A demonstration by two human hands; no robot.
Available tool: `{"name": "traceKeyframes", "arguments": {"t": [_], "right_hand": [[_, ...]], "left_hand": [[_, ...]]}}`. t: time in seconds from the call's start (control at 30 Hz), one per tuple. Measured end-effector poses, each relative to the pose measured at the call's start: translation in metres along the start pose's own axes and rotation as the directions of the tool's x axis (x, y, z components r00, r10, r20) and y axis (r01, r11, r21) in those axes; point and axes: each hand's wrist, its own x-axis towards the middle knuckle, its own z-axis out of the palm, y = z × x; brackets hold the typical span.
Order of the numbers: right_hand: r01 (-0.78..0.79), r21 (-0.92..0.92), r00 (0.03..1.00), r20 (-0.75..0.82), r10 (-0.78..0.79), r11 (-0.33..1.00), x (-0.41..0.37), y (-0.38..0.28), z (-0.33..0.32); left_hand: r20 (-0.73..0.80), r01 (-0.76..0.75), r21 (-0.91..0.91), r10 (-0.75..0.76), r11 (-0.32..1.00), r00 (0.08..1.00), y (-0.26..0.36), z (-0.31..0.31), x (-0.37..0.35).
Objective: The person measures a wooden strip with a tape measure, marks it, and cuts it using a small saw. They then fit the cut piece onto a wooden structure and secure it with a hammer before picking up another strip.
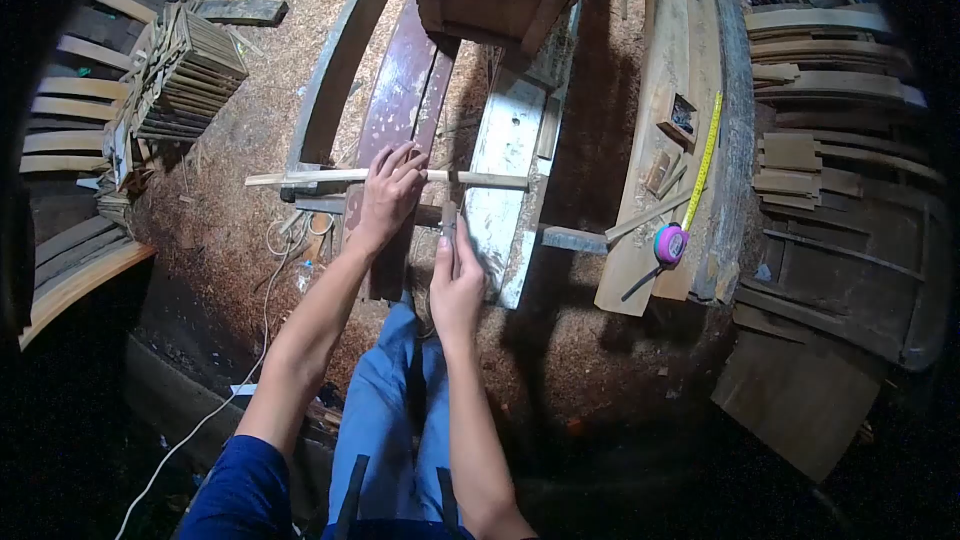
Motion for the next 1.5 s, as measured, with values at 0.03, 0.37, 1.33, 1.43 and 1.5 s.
{"name": "traceKeyframes", "arguments": {"t": [0.03, 0.37, 1.33, 1.43, 1.5], "right_hand": [[0.019, 0.010, 1.000, -0.007, -0.019, 1.000, -0.003, 0.003, 0.001], [0.043, -0.102, 0.998, -0.048, -0.048, 0.994, -0.017, 0.018, 0.012], [-0.191, -0.046, 0.982, 0.000, 0.191, 0.981, -0.036, -0.017, -0.013], [-0.258, -0.049, 0.966, 0.013, 0.259, 0.965, -0.028, -0.020, -0.013], [-0.170, -0.004, 0.985, 0.011, 0.170, 0.985, -0.031, -0.016, -0.013]], "left_hand": [[0.002, -0.001, 0.002, 0.001, 1.000, 1.000, 0.000, -0.004, 0.000], [-0.162, 0.401, 0.129, -0.380, 0.907, 0.911, -0.020, 0.034, 0.050], [0.021, 0.419, 0.253, -0.438, 0.872, 0.899, -0.016, 0.036, 0.060], [0.015, 0.384, 0.295, -0.406, 0.875, 0.914, -0.016, 0.036, 0.056], [-0.023, 0.383, 0.300, -0.394, 0.874, 0.919, -0.016, 0.036, 0.061]]}}
